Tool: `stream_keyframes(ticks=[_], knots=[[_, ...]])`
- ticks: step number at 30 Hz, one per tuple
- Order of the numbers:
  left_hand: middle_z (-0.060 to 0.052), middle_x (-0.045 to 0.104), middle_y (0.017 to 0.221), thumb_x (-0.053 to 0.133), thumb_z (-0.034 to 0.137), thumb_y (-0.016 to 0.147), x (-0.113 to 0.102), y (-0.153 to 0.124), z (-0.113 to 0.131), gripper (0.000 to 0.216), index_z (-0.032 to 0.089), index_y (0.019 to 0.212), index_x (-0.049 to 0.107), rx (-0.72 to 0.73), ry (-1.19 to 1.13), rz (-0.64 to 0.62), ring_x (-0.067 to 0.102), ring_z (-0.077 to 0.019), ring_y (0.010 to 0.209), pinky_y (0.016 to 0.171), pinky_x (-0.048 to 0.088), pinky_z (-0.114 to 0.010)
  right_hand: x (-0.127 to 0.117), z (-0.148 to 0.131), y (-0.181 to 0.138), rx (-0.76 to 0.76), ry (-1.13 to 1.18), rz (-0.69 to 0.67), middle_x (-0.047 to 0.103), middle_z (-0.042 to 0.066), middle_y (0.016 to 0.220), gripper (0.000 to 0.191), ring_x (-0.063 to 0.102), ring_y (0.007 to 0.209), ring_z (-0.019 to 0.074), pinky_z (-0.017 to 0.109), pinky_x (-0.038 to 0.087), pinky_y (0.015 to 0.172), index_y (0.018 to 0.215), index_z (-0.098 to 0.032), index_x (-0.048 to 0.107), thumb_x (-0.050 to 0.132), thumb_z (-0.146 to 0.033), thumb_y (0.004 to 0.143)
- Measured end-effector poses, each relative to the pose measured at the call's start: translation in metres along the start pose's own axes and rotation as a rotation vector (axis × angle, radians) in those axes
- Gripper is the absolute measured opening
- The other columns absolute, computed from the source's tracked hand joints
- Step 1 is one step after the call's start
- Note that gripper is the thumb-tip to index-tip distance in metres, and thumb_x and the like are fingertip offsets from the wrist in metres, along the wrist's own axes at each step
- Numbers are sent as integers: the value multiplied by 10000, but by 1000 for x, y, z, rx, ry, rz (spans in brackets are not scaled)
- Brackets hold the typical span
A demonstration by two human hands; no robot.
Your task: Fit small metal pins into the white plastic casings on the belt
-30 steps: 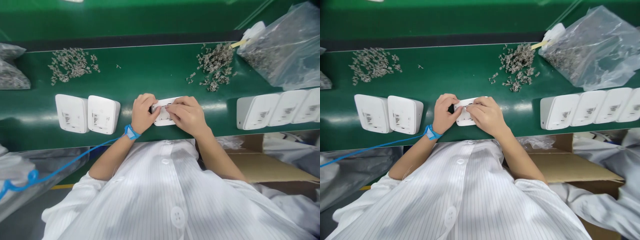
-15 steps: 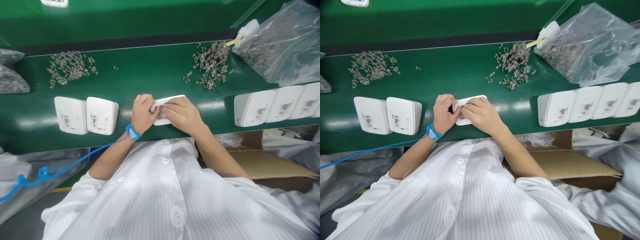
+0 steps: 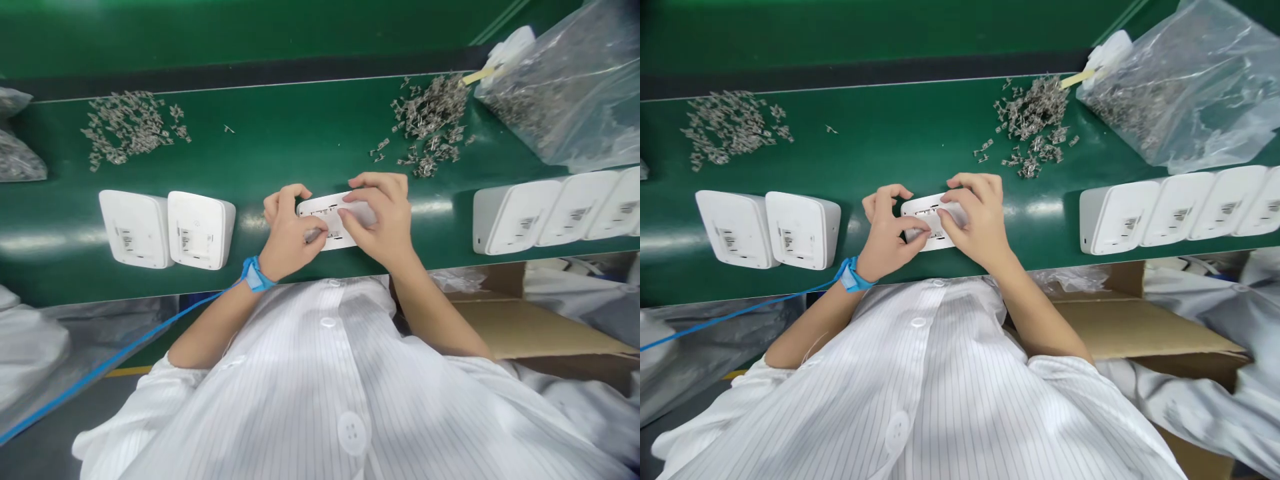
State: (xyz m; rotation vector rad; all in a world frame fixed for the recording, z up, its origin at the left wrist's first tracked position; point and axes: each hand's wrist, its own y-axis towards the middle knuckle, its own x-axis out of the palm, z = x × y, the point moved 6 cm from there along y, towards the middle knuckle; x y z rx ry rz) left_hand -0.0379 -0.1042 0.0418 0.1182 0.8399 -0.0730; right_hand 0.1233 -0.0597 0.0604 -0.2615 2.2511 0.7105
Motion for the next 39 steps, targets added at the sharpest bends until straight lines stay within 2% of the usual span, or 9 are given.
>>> stream_keyframes(ticks=[6, 12, 18, 24, 28, 39], knots=[[-36, 461, 1336, 694, 293, 887, 6, 11, -2, 149, 320, 803, 813, -25, -57, -229, 350, -279, 1195, 974, 340, -472, 7, 1, -6, 1, 14, 5, 647, 63, 1150, 77, 542, 1074, 274, 513, 434, 951, 967, -264, 601, 616, -294, 898], [-35, 472, 1322, 735, 364, 876, 6, 19, -6, 95, 328, 848, 818, -42, -45, -345, 368, -265, 1150, 922, 325, -458, 6, 4, -3, 8, 35, 3, 664, 53, 1114, 59, 587, 1035, 253, 500, 450, 928, 948, -261, 607, 606, -297, 901], [-17, 484, 1342, 756, 359, 860, 7, 21, -7, 65, 349, 844, 818, -59, -67, -386, 369, -269, 1177, 916, 312, -446, 6, 5, -4, 35, 70, 18, 670, 42, 1096, 43, 578, 1039, 248, 490, 457, 932, 926, -266, 615, 606, -299, 901], [-9, 511, 1332, 775, 311, 833, 7, 22, -7, 63, 333, 787, 813, -69, -51, -327, 398, -265, 1156, 893, 314, -445, 4, 6, -3, 78, 126, 58, 686, 50, 1046, 44, 591, 1012, 255, 498, 465, 927, 873, -263, 611, 589, -283, 906], [-7, 510, 1341, 774, 344, 837, 8, 22, -7, 58, 344, 797, 815, -52, -62, -344, 395, -267, 1158, 896, 315, -448, 6, 8, -3, 118, 122, 32, 688, 53, 1039, 68, 595, 1017, 262, 511, 465, 933, 866, -266, 615, 577, -309, 902], [-21, 488, 1343, 775, 341, 843, 7, 23, -8, 45, 346, 848, 819, -35, -49, -386, 395, -264, 1147, 888, 313, -438, 3, 8, -2, 79, 171, 83, 698, 48, 1023, 29, 604, 998, 250, 490, 491, 900, 882, -264, 624, 605, -279, 898]])
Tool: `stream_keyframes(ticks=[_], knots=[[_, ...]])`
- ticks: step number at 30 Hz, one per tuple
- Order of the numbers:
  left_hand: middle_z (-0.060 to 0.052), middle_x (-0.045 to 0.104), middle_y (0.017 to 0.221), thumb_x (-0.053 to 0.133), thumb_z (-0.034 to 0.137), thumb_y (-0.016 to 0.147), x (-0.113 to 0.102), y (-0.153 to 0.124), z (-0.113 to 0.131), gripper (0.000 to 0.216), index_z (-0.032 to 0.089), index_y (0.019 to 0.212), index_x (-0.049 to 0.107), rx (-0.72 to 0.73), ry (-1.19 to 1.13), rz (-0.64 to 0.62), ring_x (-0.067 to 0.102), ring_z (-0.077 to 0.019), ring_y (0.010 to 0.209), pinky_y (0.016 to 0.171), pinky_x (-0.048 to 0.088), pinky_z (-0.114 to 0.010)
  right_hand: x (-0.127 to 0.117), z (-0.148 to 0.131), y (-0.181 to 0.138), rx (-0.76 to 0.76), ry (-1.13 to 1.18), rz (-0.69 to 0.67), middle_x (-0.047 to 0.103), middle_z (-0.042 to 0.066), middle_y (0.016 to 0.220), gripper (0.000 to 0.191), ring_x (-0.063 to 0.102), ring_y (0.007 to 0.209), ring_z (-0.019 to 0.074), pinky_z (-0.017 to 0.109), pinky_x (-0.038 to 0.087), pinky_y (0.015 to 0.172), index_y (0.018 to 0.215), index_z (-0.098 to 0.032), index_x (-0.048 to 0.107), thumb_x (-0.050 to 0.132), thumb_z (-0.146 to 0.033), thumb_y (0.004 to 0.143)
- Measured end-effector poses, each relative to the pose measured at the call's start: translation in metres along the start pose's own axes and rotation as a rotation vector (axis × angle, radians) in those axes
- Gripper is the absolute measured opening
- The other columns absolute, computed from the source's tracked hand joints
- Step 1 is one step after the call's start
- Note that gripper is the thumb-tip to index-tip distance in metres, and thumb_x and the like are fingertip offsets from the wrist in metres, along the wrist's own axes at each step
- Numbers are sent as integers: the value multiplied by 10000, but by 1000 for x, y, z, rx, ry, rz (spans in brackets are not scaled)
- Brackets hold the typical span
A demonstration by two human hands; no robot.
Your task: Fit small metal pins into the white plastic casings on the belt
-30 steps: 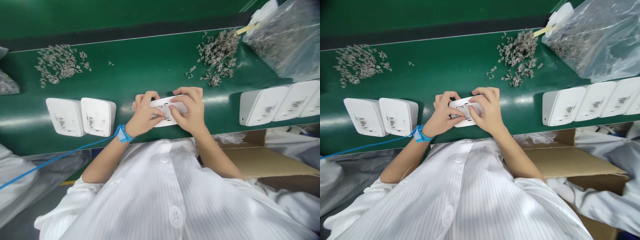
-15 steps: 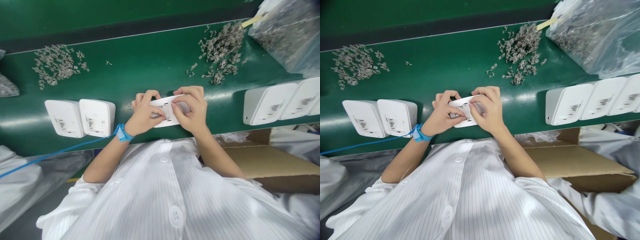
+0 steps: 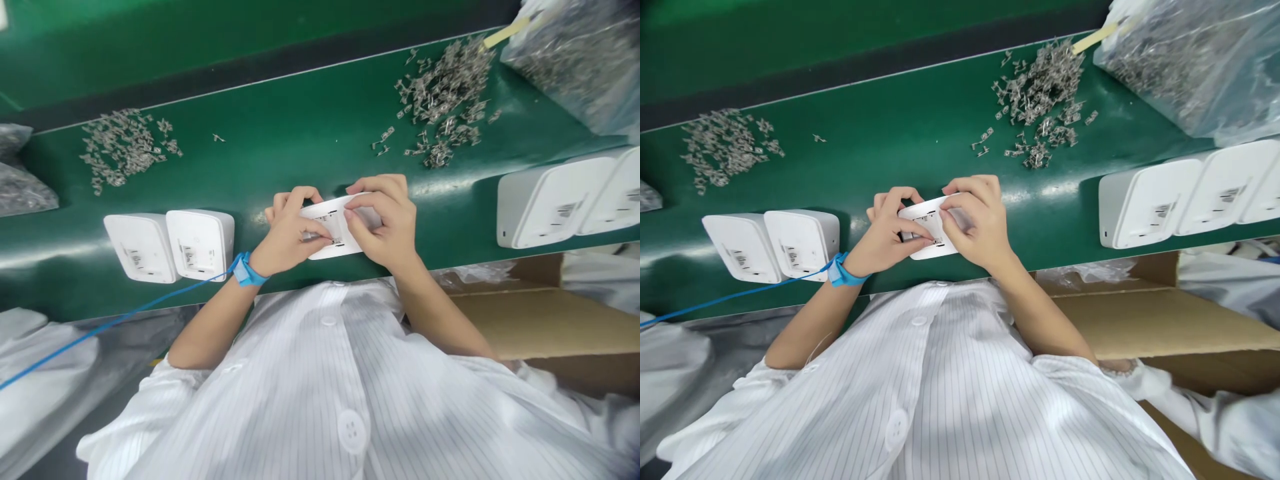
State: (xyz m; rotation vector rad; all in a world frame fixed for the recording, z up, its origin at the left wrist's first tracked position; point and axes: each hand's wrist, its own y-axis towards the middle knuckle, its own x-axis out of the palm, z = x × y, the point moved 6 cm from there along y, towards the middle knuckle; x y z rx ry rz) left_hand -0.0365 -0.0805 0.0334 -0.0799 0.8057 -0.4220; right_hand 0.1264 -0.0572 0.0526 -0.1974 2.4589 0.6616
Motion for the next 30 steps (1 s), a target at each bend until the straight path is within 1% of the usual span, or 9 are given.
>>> stream_keyframes(ticks=[3, 9, 11, 13, 15, 19, 22, 26, 30], knots=[[-17, 486, 1328, 782, 316, 837, -1, 1, 0, 52, 354, 836, 818, -1, -4, -3, 395, -259, 1145, 892, 317, -435, 0, 1, 0, 8, -12, -1, 699, 47, 1024, 36, 610, 992, 251, 496, 499, 897, 875, -263, 622, 599, -281, 897], [-27, 481, 1329, 775, 375, 842, 0, 1, -1, 53, 344, 829, 816, 18, -18, -8, 390, -261, 1145, 899, 321, -442, 1, 1, -1, 20, -43, -9, 689, 47, 1038, 62, 600, 991, 253, 505, 494, 899, 872, -268, 624, 582, -301, 902], [-31, 484, 1328, 770, 375, 846, 0, 0, -2, 59, 338, 836, 815, 23, -13, 3, 390, -259, 1140, 899, 324, -440, -1, 0, -2, 3, -86, 16, 670, 66, 1105, 76, 569, 1024, 270, 504, 486, 882, 880, -266, 638, 594, -323, 906], [-31, 488, 1329, 757, 382, 858, 0, 0, -1, 73, 338, 848, 814, 29, -3, 19, 394, -255, 1135, 896, 321, -437, -3, -3, -3, -19, -149, -2, 632, 89, 1207, 108, 522, 1078, 298, 513, 467, 883, 894, -267, 666, 611, -359, 908], [-28, 495, 1332, 742, 391, 871, 1, -1, 0, 88, 340, 854, 811, 39, 8, 23, 400, -255, 1135, 890, 308, -437, -2, -8, -3, -69, -187, -92, 593, 86, 1289, 126, 471, 1125, 316, 528, 436, 917, 899, -274, 699, 632, -381, 907], [-28, 521, 1324, 738, 426, 869, 4, -2, 1, 131, 329, 814, 807, 56, 17, 23, 413, -261, 1144, 876, 275, -442, 1, -15, -3, -161, -225, -409, 559, 50, 1351, 144, 406, 1197, 337, 540, 389, 934, 874, -274, 732, 630, -355, 934], [-18, 538, 1314, 745, 409, 867, 4, -2, 1, 95, 348, 830, 808, 60, 13, 39, 425, -256, 1149, 886, 260, -448, 1, -16, 0, -175, -250, -615, 546, 80, 1359, 186, 396, 1224, 358, 547, 384, 915, 893, -251, 744, 603, -351, 960], [-20, 539, 1315, 730, 424, 877, 6, -2, -1, 119, 344, 842, 810, 61, 23, 42, 416, -260, 1163, 909, 260, -455, 2, -20, 8, -245, -262, -749, 570, 97, 1314, 263, 387, 1227, 370, 553, 398, 906, 833, -226, 743, 581, -376, 976], [-35, 535, 1292, 714, 431, 887, 7, -3, -1, 129, 351, 873, 814, 63, 34, 37, 405, -268, 1173, 918, 262, -459, 9, -25, 14, -318, -287, -821, 588, 99, 1286, 251, 415, 1202, 351, 557, 418, 929, 807, -218, 731, 592, -349, 970]])
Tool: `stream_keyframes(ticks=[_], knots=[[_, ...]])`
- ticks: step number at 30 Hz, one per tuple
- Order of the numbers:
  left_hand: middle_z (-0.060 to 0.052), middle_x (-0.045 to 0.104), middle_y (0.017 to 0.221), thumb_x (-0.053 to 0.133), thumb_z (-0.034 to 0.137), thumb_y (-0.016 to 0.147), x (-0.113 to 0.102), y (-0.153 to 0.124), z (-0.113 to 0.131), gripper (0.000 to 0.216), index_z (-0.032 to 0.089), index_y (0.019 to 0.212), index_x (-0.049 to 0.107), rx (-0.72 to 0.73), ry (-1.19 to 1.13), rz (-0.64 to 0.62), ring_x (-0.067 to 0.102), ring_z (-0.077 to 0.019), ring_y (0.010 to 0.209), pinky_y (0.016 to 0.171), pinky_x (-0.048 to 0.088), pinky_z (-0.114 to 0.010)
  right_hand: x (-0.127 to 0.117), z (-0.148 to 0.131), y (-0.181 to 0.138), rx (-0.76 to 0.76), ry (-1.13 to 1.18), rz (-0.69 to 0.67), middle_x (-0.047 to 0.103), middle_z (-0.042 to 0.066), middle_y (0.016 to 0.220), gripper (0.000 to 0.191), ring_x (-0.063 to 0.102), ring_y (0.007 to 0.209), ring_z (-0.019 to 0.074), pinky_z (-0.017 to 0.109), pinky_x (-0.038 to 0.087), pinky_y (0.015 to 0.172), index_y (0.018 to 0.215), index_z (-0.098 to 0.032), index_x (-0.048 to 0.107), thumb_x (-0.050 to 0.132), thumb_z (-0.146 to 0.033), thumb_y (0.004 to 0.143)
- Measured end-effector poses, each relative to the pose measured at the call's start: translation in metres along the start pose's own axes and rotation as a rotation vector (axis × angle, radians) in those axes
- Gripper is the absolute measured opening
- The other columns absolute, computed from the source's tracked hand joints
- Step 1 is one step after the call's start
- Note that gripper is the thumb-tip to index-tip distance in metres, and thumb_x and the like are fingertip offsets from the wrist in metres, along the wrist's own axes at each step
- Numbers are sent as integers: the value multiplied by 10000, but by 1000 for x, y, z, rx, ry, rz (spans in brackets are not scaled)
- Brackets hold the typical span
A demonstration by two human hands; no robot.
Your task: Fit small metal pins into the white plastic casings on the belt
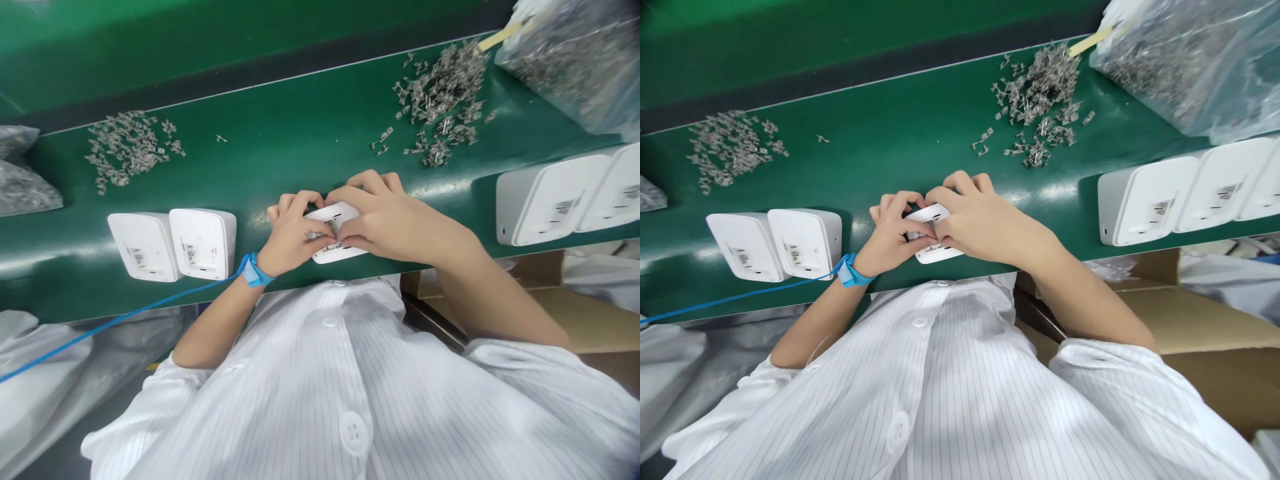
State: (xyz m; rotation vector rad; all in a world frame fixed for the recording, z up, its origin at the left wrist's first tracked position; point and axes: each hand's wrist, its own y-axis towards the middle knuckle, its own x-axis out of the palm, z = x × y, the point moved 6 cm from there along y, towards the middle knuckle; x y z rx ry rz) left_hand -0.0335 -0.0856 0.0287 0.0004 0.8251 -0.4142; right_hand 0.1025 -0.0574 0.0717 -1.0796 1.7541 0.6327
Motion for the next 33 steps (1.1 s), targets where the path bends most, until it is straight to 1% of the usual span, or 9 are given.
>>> stream_keyframes(ticks=[7, 12, 16, 19, 22, 25, 28, 30, 33], knots=[[-42, 542, 1254, 717, 424, 886, 1, -2, -2, 113, 371, 903, 814, 7, -13, 27, 414, -269, 1188, 950, 263, -464, -1, -1, 16, -86, -35, -76, 588, 103, 1181, 275, 488, 1074, 293, 496, 449, 878, 822, -200, 712, 556, -347, 995], [-45, 552, 1263, 696, 451, 897, 2, -4, -3, 147, 362, 873, 811, 39, -8, 64, 420, -270, 1190, 937, 272, -468, -2, 1, 18, -93, 1, -68, 577, 94, 1125, 360, 484, 1040, 274, 484, 421, 894, 735, -201, 687, 545, -397, 1001], [-47, 558, 1273, 683, 464, 904, 3, -4, -3, 170, 356, 869, 810, 37, -6, 70, 418, -271, 1195, 933, 277, -470, 2, -2, 20, -60, -47, -108, 551, 103, 1142, 277, 463, 1032, 283, 460, 414, 850, 734, -200, 693, 626, -352, 955], [-52, 567, 1263, 699, 451, 895, 2, -3, -4, 175, 325, 843, 808, 19, -21, 69, 427, -265, 1174, 935, 277, -467, 5, -4, 24, 9, -83, -138, 535, 118, 1153, 211, 450, 1031, 295, 443, 406, 814, 729, -196, 696, 689, -314, 904], [-49, 572, 1242, 704, 443, 894, 2, -3, -4, 164, 323, 857, 808, 13, -32, 75, 433, -256, 1158, 939, 274, -459, 7, -1, 25, 18, -60, -157, 535, 114, 1136, 201, 450, 1014, 281, 426, 406, 800, 730, -198, 698, 670, -277, 912], [-37, 567, 1256, 702, 424, 901, 2, -3, -5, 134, 338, 905, 804, 21, -26, 84, 432, -252, 1163, 938, 273, -448, 3, 6, 22, -48, 44, -138, 559, 97, 1143, 228, 466, 1041, 267, 433, 422, 837, 767, -209, 705, 601, -278, 958], [-26, 560, 1275, 698, 375, 907, 3, -4, -3, 107, 335, 909, 798, 28, -27, 86, 434, -246, 1153, 942, 277, -445, -14, 19, 16, -34, 97, 18, 600, 89, 1235, 178, 470, 1171, 298, 482, 426, 925, 911, -231, 714, 566, -307, 975], [-34, 543, 1285, 698, 349, 900, 0, -8, -1, 109, 317, 868, 797, 11, -36, 128, 418, -257, 1177, 956, 285, -447, -28, 30, 6, 87, 75, 229, 631, 76, 1252, 133, 490, 1207, 303, 509, 415, 979, 945, -241, 700, 586, -310, 956], [-65, 471, 1363, 745, 416, 833, -4, -19, 2, 147, 281, 860, 795, 4, -22, 251, 364, -305, 1244, 976, 298, -464, -37, 41, -20, 320, 60, 608, 681, 61, 1132, 69, 580, 1131, 280, 519, 415, 1013, 891, -242, 665, 615, -281, 918]])
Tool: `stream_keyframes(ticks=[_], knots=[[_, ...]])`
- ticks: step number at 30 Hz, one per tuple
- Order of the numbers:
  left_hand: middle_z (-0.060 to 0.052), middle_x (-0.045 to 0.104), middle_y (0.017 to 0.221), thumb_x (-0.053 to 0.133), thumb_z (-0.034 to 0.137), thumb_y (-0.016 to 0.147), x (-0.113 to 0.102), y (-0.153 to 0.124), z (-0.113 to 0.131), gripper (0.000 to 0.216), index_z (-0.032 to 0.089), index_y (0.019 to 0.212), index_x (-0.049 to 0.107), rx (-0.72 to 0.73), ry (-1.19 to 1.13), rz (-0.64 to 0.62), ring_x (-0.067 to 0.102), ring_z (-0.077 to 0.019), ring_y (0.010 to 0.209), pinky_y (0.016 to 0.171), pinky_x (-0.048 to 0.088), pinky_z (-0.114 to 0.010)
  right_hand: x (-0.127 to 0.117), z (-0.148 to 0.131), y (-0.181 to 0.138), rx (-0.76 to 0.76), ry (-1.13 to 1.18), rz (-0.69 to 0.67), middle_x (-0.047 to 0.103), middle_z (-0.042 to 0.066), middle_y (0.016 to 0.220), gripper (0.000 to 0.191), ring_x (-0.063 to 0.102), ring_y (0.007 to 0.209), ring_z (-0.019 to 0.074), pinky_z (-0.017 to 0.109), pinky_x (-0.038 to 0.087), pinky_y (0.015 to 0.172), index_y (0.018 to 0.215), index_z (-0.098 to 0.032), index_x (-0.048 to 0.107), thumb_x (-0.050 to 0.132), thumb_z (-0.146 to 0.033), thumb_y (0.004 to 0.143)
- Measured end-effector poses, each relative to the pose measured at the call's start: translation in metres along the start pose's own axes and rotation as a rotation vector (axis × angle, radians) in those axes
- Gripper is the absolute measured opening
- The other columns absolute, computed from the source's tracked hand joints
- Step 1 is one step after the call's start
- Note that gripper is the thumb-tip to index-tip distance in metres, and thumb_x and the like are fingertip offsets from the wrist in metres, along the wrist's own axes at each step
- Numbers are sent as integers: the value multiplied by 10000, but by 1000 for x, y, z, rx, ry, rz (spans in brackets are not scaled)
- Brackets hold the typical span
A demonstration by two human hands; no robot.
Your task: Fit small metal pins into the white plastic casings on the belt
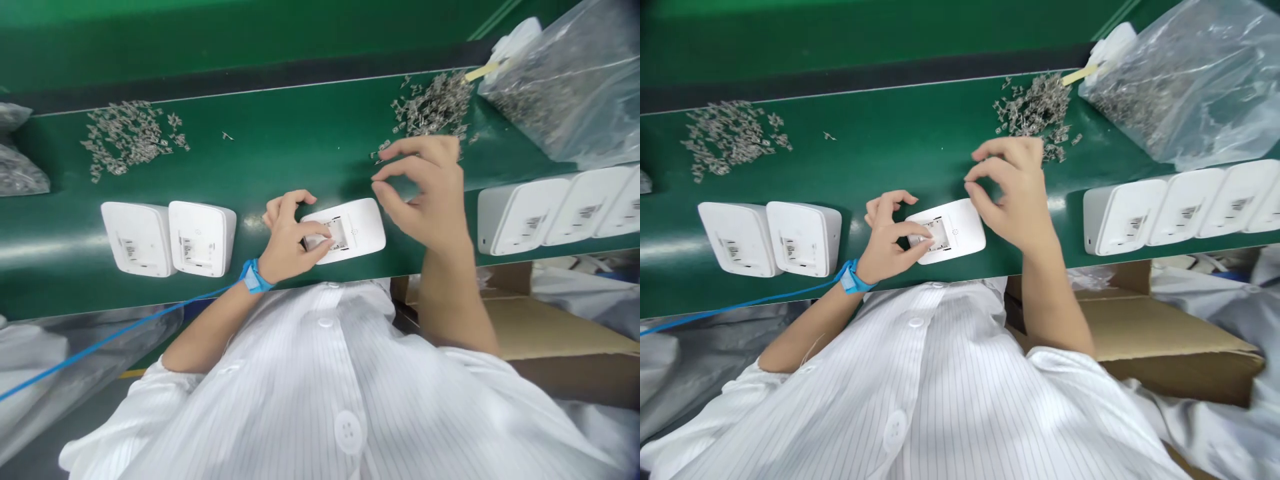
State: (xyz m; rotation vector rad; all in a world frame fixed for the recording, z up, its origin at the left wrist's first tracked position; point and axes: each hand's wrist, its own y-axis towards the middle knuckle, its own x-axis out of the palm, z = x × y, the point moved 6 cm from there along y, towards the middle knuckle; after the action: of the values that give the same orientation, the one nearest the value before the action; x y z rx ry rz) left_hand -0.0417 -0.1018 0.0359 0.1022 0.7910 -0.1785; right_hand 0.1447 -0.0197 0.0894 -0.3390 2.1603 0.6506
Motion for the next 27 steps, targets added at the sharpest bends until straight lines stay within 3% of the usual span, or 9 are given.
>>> stream_keyframes(ticks=[4, 7, 12, 17, 23, 27], knots=[[-97, 418, 1410, 812, 525, 718, 5, -16, 6, 336, 279, 945, 788, 104, 101, 19, 344, -350, 1232, 964, 288, -498, 0, 14, -40, 173, 36, 302, 689, 59, 1031, 55, 631, 1052, 256, 493, 458, 980, 880, -237, 647, 610, -268, 906], [-97, 458, 1379, 786, 473, 765, 11, -23, 8, 243, 292, 927, 788, 136, 157, 62, 356, -337, 1198, 944, 277, -493, 6, 23, -66, 257, 46, 397, 687, 61, 1000, 65, 642, 1012, 247, 458, 502, 907, 884, -231, 650, 605, -275, 903], [-91, 551, 1277, 712, 382, 834, 15, -25, 14, 120, 292, 883, 773, 188, 204, 170, 395, -312, 1170, 894, 255, -466, 0, 31, -91, 265, 33, 439, 695, 58, 967, 58, 665, 965, 228, 427, 531, 860, 875, -225, 664, 618, -258, 886], [-54, 624, 988, 698, 343, 809, 19, -21, 14, 132, 278, 913, 746, 170, 233, 103, 469, -262, 1050, 850, 236, -427, -4, 39, -111, 275, 42, 478, 700, 59, 951, 48, 679, 940, 218, 411, 552, 833, 860, -218, 678, 639, -243, 871], [-33, 653, 919, 681, 326, 794, 18, -18, 15, 116, 266, 880, 730, 157, 225, 66, 484, -250, 1012, 842, 225, -430, 1, 52, -116, 387, 93, 519, 698, 46, 895, 70, 669, 867, 192, 336, 518, 705, 820, -216, 665, 628, -253, 866], [-29, 656, 915, 683, 311, 797, 17, -20, 14, 118, 271, 899, 729, 136, 209, 102, 490, -246, 1006, 828, 223, -429, 3, 50, -108, 345, 96, 471, 702, 44, 882, 67, 672, 868, 193, 335, 522, 722, 811, -219, 665, 636, -243, 866]])
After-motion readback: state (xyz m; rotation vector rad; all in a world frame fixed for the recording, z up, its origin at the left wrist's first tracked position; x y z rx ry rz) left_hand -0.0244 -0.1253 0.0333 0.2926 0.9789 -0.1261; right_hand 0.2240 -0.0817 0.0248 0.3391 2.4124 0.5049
